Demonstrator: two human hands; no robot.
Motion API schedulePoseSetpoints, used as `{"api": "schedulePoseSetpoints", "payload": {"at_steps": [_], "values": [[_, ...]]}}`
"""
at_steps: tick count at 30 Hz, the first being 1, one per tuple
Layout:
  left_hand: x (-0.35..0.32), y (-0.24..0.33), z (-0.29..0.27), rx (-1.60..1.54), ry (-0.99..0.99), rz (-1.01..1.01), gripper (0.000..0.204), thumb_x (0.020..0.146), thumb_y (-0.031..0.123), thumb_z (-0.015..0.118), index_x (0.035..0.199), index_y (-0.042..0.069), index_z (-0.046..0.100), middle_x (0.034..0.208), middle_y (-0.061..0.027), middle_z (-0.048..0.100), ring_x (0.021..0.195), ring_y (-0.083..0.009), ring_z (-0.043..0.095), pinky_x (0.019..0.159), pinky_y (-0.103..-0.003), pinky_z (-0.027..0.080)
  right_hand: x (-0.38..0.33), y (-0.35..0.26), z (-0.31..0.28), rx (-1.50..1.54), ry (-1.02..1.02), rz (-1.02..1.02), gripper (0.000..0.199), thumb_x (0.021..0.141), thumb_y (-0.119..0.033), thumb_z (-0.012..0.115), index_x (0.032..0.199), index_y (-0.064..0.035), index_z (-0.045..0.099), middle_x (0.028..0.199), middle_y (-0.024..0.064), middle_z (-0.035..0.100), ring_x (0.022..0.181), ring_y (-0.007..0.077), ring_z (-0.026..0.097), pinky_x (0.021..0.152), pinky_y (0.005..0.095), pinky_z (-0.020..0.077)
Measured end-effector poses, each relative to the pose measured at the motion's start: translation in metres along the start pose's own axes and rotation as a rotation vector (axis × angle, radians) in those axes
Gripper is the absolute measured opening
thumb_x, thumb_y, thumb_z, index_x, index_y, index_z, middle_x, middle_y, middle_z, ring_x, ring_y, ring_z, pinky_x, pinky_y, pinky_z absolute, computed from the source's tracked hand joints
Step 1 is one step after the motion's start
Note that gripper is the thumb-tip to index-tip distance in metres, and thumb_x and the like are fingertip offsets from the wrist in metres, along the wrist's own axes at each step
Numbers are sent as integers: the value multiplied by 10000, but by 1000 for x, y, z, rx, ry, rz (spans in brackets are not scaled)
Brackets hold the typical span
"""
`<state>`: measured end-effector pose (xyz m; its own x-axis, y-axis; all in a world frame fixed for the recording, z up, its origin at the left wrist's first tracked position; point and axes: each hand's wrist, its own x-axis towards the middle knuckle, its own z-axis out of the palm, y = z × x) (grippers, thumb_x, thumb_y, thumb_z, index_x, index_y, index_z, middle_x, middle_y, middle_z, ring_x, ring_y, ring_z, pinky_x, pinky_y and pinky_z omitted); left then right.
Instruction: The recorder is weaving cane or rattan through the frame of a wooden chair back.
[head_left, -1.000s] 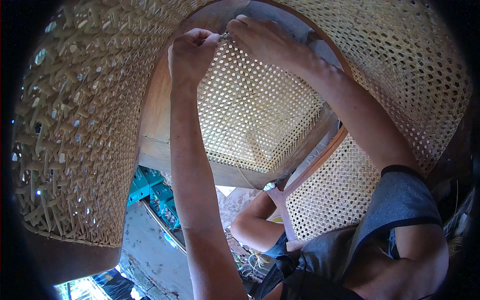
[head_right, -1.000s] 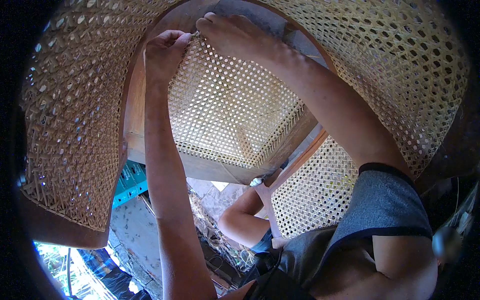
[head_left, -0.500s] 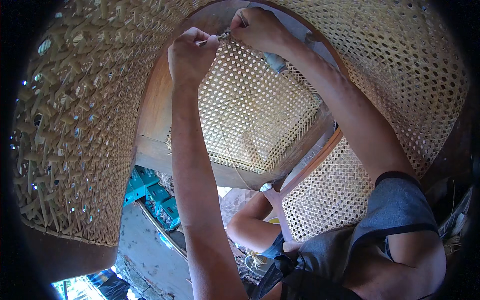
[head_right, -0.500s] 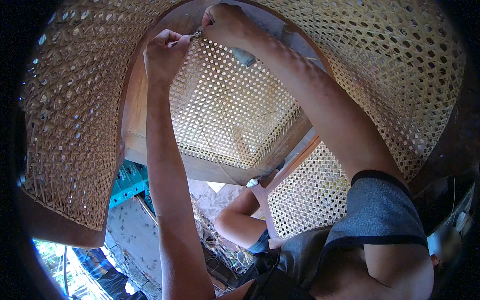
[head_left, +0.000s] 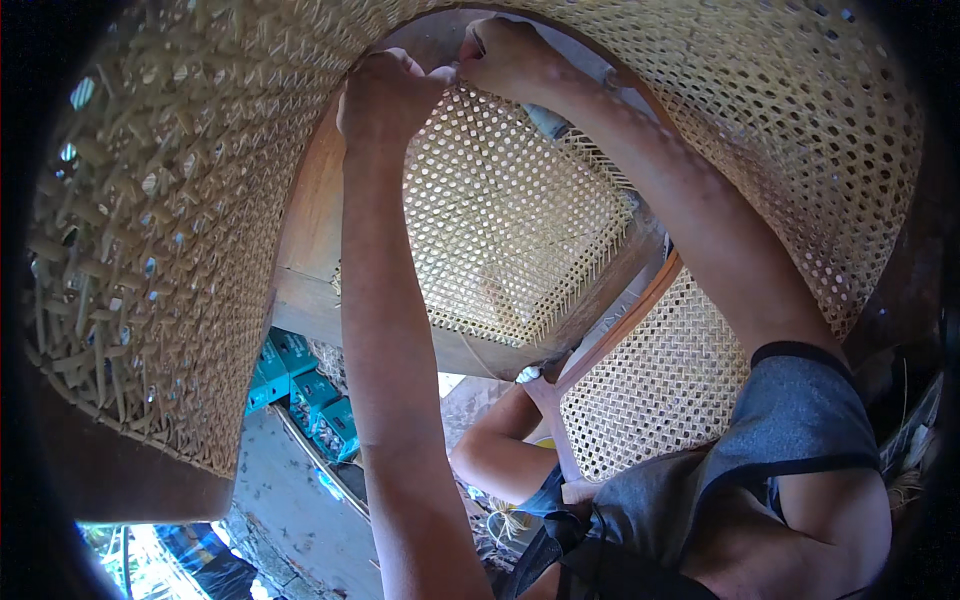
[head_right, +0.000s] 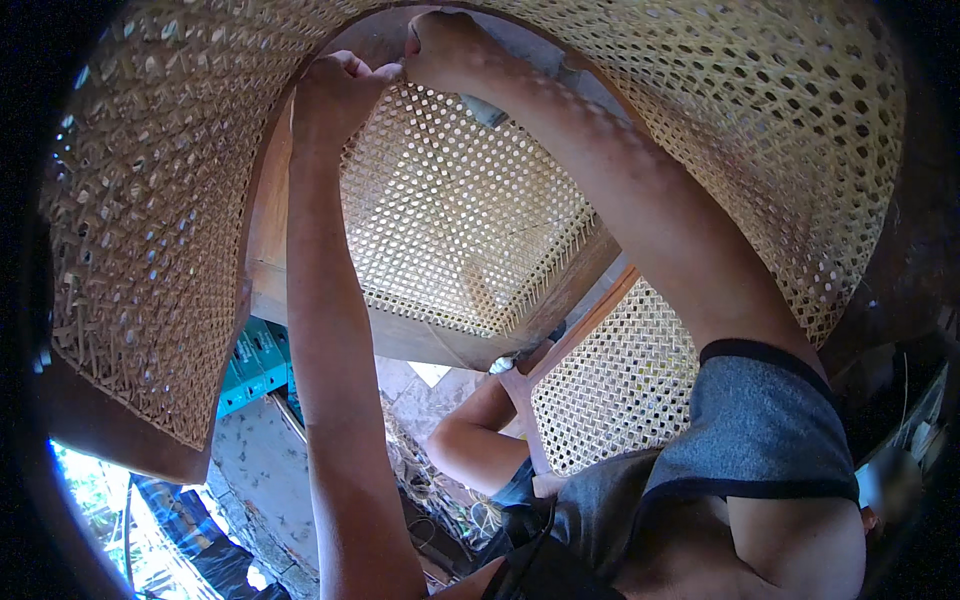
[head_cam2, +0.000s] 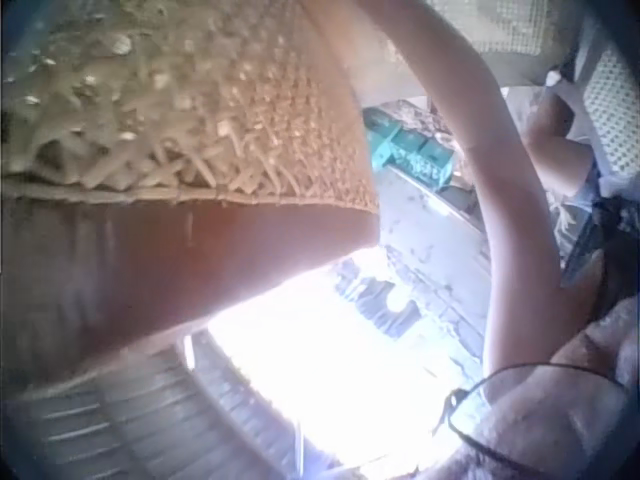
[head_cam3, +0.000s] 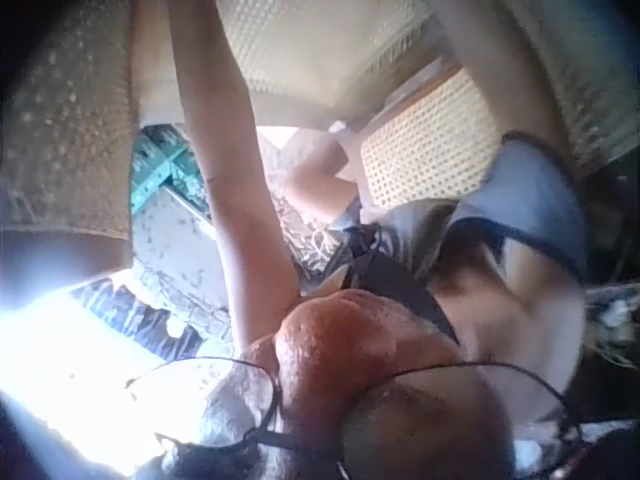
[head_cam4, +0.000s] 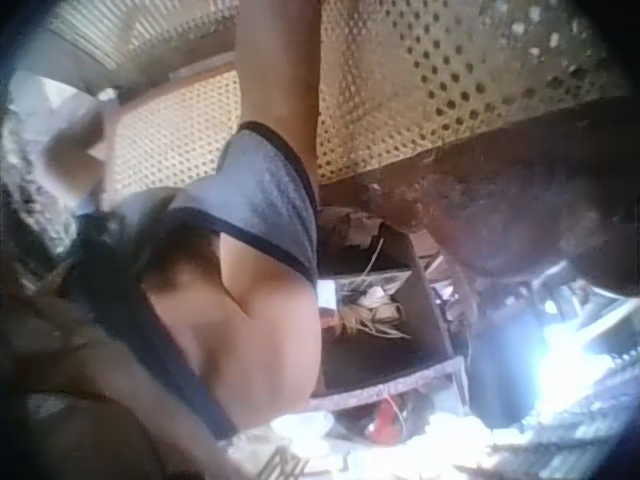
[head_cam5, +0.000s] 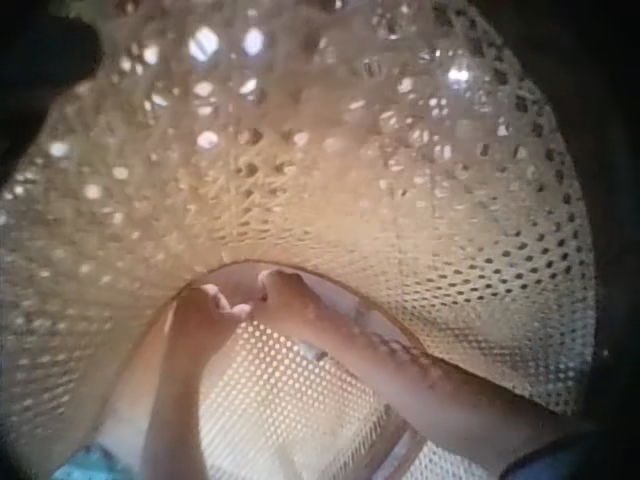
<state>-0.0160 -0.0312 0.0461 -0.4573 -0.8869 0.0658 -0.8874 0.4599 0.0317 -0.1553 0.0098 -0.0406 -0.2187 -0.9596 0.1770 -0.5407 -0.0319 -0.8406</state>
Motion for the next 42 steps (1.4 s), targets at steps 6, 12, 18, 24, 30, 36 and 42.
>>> {"api": "schedulePoseSetpoints", "payload": {"at_steps": [6,12,18,24,30,36,42], "values": [[2,5,0,42,-60,-122,398,694,486,764,823,114,705,907,-133,722,908,-275,706,814,-395,554,-6,2,-2,160,8,52,165,800,-150,647,906,-24,654,779,119,690,752,235,685,687,359,536],[10,19,2,95,-101,-252,408,671,492,766,869,140,714,969,-123,720,943,-290,699,837,-395,549,-23,13,-8,81,135,-38,140,806,-122,614,876,-5,648,761,144,675,743,242,679,691,373,527],[-19,-24,-2,79,125,112,195,792,246,657,944,129,693,1027,-133,705,934,-347,670,825,-470,530,-117,-11,-32,71,-114,106,258,929,-232,590,842,9,628,723,160,647,688,232,645,660,389,509],[-173,47,41,-726,220,269,441,854,41,589,1279,-70,543,1189,-271,608,1031,-345,631,911,-420,501,-216,-44,-56,431,-118,214,333,992,-333,560,881,-26,626,620,28,553,535,121,532,504,314,453],[-284,115,60,-1988,-585,-58,365,892,1,461,1253,-40,494,1099,-97,585,878,-129,556,769,-264,457,-250,-45,-54,616,154,220,376,1008,-343,533,844,-14,606,685,34,588,620,85,532,573,269,446],[-259,72,43,-1195,-361,-147,466,916,98,585,1340,-45,453,1153,-175,641,1001,-191,637,832,-316,502,-207,-29,-42,600,-173,487,311,991,-262,546,871,10,638,727,81,642,664,195,652,651,322,531],[-94,-22,27,-324,509,291,313,876,140,672,1164,19,656,1082,-214,688,1085,-313,647,973,-435,456,-80,-22,-19,-76,55,-74,316,938,-273,618,1168,-61,668,1143,194,674,1053,278,670,943,383,501]]}}
